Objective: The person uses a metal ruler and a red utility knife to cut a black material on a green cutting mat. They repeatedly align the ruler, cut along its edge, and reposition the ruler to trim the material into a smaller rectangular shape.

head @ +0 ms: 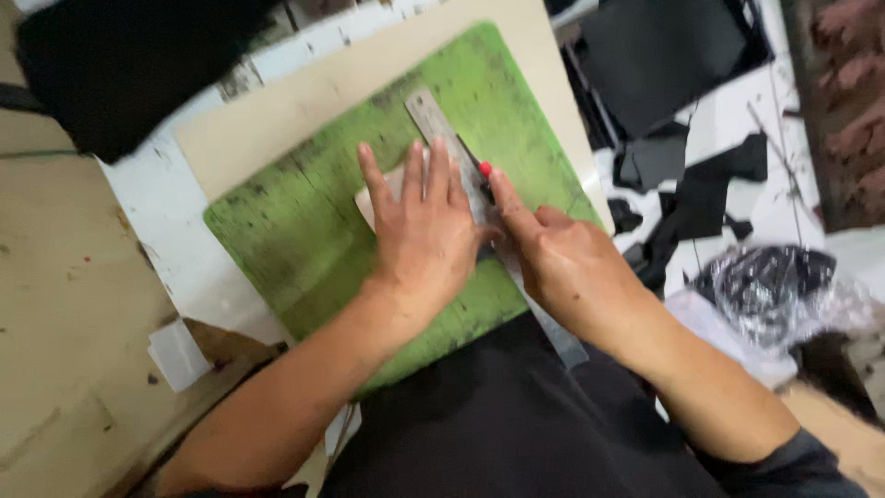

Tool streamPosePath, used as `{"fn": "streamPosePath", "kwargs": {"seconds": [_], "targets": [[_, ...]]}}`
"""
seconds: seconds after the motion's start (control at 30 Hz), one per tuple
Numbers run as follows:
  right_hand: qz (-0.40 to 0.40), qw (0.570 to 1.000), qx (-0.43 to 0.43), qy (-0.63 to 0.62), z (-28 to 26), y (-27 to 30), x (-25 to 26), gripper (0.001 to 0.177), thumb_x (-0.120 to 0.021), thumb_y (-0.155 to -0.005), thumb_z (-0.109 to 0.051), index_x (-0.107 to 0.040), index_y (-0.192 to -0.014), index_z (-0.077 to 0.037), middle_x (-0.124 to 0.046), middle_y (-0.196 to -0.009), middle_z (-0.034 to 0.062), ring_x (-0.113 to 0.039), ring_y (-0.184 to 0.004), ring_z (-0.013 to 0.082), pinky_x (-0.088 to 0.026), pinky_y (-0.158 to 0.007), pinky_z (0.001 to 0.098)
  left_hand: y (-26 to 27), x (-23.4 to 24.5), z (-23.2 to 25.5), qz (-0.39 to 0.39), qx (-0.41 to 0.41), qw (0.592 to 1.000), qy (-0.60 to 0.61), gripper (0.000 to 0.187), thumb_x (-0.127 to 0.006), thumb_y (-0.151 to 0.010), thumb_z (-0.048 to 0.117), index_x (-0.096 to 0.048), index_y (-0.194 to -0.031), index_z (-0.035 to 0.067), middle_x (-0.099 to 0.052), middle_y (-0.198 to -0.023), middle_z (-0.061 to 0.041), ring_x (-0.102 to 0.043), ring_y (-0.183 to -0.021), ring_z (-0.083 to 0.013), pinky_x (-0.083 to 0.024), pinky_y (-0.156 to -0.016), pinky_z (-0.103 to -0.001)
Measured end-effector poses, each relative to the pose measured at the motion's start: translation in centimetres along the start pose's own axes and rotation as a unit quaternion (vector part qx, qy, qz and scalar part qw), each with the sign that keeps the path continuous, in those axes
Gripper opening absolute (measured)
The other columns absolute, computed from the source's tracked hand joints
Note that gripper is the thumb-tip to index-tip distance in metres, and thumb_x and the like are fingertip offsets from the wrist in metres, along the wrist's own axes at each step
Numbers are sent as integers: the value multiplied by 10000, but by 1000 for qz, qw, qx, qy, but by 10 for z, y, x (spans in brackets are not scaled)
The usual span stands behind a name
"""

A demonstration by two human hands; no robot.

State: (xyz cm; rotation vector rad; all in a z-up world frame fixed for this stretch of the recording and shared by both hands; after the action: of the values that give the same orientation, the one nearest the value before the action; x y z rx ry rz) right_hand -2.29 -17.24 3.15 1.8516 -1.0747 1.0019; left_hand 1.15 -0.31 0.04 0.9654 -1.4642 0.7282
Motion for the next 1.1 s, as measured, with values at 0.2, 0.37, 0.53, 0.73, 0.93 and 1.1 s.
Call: {"fn": "streamPosePath", "kwargs": {"seconds": [0.2, 0.37, 0.53, 0.73, 0.93, 1.1], "targets": [[-113, 988, -96, -51, -1, 89, -8, 892, -554, -872, -78, -200, -1685, -176, -566, -885, 79, -664, -641, 383, -536, -576, 513, 1, 5, -3, -14, -8, 999, 34, 927, -543, -894, 791, -650, -1392, 16, -493, -1597, -198, -466, -1459, -423, -68, -1171, -806], [-155, 979, -117, -59, 7, 109, -2, 1058, -610, -771, -51, -132, -1701, -213, -564, -893, 68, -664, -676, 353, -536, -626, 474, 2, 5, -3, 14, -14, 999, 45, 926, -555, -913, 770, -647, -1387, -20, -513, -1570, -219, -483, -1437, -445, -99, -1169, -809], [-142, 950, -256, -106, -6, 89, 35, 1184, -653, -799, 45, -45, -1699, -427, -630, -899, 45, -684, -699, 245, -647, -755, 384, 3, 0, -4, -49, -14, 997, 49, 940, -464, -926, 775, -579, -1421, -16, -418, -1618, -232, -414, -1467, -480, -58, -1154, -845], [111, 978, -131, -116, 12, 50, 5, 714, -673, -968, -198, -343, -1600, -159, -649, -1440, 155, -718, -917, 345, -535, -757, 499, 3, -2, -2, 17, -12, 1000, 16, 934, -552, -880, 804, -664, -1375, 20, -537, -1558, -216, -508, -1428, -425, -86, -1179, -803], [127, 974, -32, -183, 14, 20, -19, 689, -636, -988, -118, -312, -1594, -69, -603, -1477, 214, -664, -1227, 359, -529, -922, 406, 2, 5, -2, 1, -9, 1000, 16, 942, -589, -853, 778, -647, -1385, 3, -534, -1557, -201, -493, -1436, -412, -101, -1181, -791], [77, 972, -57, -215, 20, 12, -18, 739, -631, -995, -137, -248, -1627, -110, -705, -1100, 87, -684, -924, 340, -513, -778, 387, 3, 1, -2, 53, -12, 998, 30, 951, -634, -835, 797, -699, -1338, -7, -592, -1511, -213, -553, -1398, -419, -124, -1185, -784]]}}
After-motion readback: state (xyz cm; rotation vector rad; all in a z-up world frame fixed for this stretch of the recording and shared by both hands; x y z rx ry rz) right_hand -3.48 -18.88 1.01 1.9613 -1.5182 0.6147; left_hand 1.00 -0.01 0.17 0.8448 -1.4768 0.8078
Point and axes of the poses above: each hand's wrist, its own y-axis away from the middle knuckle, its own x-axis out of the back of the hand, z = x × y, the point moved 1 cm from there along -y, towards the middle knuckle
